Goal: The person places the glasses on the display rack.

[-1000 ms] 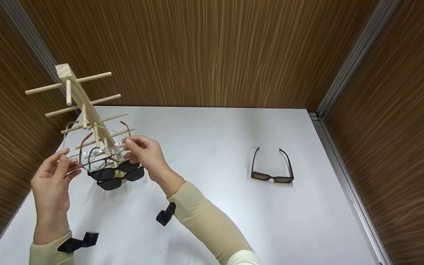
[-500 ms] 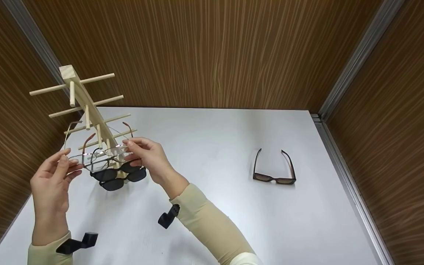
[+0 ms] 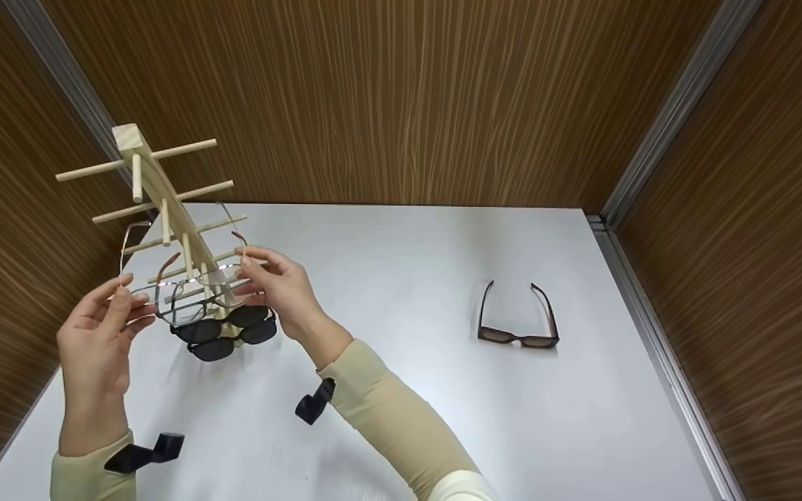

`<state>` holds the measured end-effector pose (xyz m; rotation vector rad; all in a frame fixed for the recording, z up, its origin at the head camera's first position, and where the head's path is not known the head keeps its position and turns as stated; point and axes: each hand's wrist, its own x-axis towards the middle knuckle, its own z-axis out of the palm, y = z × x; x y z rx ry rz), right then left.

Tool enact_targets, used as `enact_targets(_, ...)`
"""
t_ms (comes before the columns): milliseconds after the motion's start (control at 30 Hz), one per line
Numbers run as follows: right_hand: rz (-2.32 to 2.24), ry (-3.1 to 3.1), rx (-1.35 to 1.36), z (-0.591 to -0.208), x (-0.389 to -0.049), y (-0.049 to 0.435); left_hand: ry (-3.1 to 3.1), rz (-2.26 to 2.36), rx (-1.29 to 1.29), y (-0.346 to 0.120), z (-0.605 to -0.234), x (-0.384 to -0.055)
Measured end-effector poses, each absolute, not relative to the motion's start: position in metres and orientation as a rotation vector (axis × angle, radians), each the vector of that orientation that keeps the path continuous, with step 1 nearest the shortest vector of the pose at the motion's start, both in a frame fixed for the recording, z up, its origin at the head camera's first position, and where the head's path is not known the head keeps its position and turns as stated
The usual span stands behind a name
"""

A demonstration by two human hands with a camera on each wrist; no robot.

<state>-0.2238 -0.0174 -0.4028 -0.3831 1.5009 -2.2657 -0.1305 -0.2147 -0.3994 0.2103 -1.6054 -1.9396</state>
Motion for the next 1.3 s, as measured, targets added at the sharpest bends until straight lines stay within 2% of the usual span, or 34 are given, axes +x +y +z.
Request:
enact_targets(500, -2.256, 1.456, -0.244, -0.405, -0.243, -0.03, -1.627, -1.983, 0.295, -0.225, -0.402, -0.15)
enact_targets(1300, -2.237, 1.493, -0.128, -0.418, -0.248, -0.043, -1.659, -2.014, 0.435, -0.235, -0.422, -0.159)
